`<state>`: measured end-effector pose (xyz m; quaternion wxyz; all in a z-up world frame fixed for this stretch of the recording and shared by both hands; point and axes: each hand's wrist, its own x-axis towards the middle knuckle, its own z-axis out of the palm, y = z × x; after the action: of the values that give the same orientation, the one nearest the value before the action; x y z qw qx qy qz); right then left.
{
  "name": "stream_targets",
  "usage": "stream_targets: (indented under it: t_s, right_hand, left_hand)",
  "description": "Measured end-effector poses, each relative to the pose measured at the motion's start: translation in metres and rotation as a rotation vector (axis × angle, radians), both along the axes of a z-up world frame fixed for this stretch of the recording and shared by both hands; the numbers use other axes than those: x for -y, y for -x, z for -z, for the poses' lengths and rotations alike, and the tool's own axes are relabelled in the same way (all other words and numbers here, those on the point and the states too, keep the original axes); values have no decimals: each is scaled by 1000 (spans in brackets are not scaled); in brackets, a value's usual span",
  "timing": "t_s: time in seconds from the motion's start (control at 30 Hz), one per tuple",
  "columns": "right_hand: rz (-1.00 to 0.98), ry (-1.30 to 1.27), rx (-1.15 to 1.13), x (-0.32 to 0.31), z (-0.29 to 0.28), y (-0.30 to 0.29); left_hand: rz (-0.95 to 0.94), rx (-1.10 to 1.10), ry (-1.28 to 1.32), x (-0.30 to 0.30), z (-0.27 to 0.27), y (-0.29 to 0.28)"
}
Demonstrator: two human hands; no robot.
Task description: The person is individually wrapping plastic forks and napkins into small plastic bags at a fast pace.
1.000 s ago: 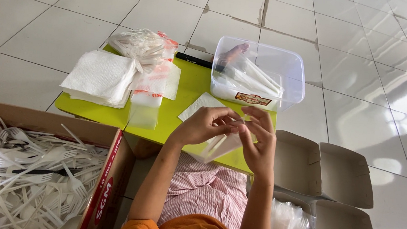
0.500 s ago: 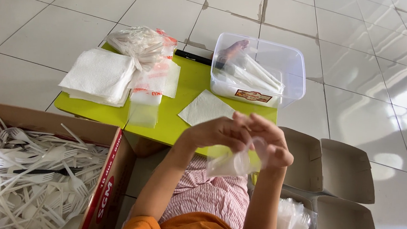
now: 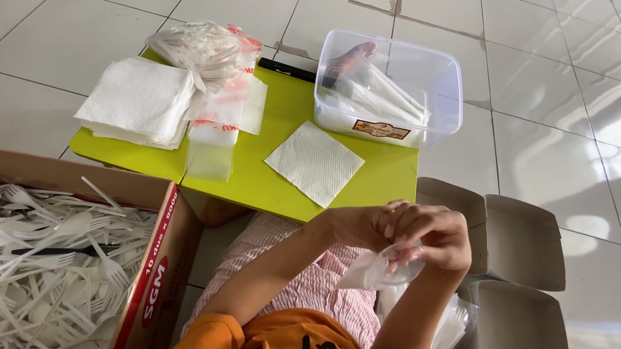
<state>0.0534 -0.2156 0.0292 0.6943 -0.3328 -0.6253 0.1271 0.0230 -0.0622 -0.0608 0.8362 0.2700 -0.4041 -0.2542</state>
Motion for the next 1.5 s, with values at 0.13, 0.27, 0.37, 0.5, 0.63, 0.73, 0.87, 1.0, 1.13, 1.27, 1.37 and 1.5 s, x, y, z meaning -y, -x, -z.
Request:
stream_targets:
  t_s: [0.13,0.27,0.37,0.5,0.63,0.73,0.87,1.0,1.13,1.27,1.37,1.5]
  right_hand:
    - [-19,-15,7,10,-11,13]
    - [-77,23,73,19,-23,24]
    - [-113,74,131,23,-26,24]
    - [-87,31,92,32,-2,12]
    - [-49,-50,5,24,10,8]
    - [-31,-91,-66,14,16,8]
    - [-92,-145,-218,5,13,15]
    - [86,-93,-72,-7,14,12]
    - [289,225,12,-27,-12,32]
    - [223,72,-58,-33,-1,26]
    - [218,1,-104,-37,1,29]
    - [165,-40,-252,-40,2,38]
  left_hand:
    - [4,-25,13,16,24,-2]
    - [139,-71,-9,40,61,-7]
    - [201,-123,7,51,79,-9]
    - [269,-145,-72,52,127,-32]
    - [222,-204,-102,28,99,-22]
    - [223,-148,-78,12,85,-22]
    - [191,-88,-78,-5,93,-25]
    - [207,-170,52,-23,65,-18]
    - [132,-114,-52,-43,33,-9]
    - [166,-187,-48,-56,2,1]
    - [145,-196,-37,-55,16,-3]
    - [141,-169,-47,-56,26,-6]
